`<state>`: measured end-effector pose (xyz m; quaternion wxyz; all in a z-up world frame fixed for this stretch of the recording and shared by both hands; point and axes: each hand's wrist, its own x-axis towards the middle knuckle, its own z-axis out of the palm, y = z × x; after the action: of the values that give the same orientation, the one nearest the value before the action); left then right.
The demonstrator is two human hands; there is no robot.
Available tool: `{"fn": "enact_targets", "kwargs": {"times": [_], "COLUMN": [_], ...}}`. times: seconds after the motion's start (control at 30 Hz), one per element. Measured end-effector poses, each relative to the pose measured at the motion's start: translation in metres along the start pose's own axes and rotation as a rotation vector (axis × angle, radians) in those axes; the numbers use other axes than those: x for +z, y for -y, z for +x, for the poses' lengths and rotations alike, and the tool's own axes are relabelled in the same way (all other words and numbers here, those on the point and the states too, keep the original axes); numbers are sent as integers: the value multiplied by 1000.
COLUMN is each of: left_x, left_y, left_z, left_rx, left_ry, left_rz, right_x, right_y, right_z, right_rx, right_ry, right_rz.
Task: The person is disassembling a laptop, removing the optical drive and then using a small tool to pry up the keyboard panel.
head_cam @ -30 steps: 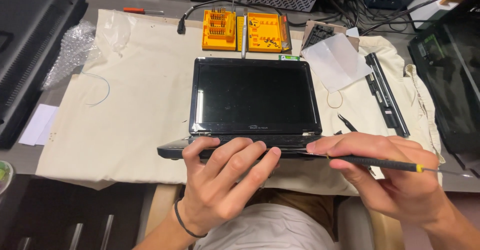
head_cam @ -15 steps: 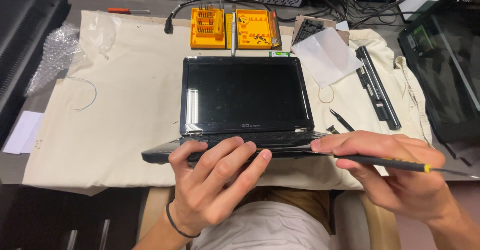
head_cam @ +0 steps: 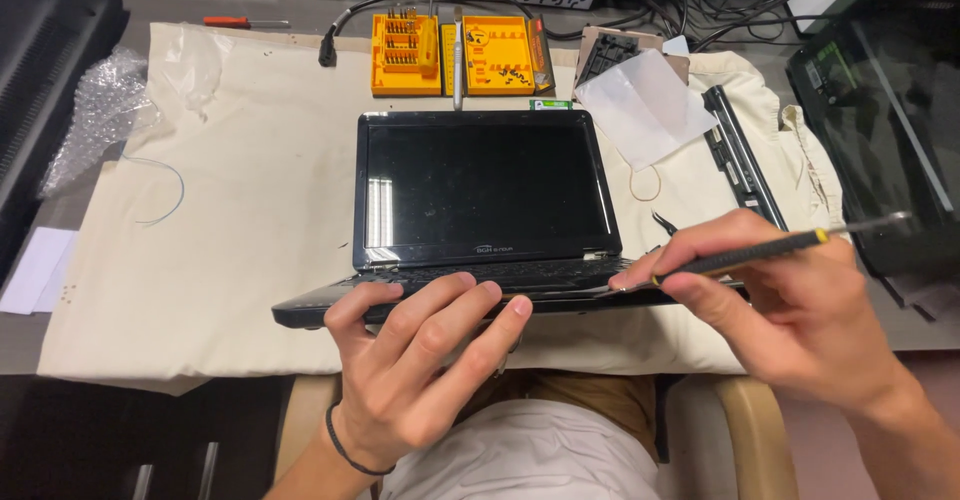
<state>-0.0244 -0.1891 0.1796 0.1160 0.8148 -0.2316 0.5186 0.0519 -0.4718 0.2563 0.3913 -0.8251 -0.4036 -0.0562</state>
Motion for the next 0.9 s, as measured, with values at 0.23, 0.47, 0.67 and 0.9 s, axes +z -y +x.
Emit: {"fn": "enact_targets", "kwargs": {"times": [0.23, 0.47, 0.67, 0.9], "left_x": [3, 11, 14, 16], "left_y": [-8, -17, -19, -20], "left_z": [11, 21, 19, 17], "left_rx": [24, 52, 45, 50], "left_ry": [22, 21, 25, 29], "left_rz": [7, -18, -24, -31], "right_x": [-2, 8, 3, 10], "right_y": [5, -9, -10, -11], "right_z": [8, -18, -28, -21], "right_rx": [71, -213, -214, -304], "right_ry": [45, -112, -149, -106], "right_rz": [-21, 27, -40, -55]}}
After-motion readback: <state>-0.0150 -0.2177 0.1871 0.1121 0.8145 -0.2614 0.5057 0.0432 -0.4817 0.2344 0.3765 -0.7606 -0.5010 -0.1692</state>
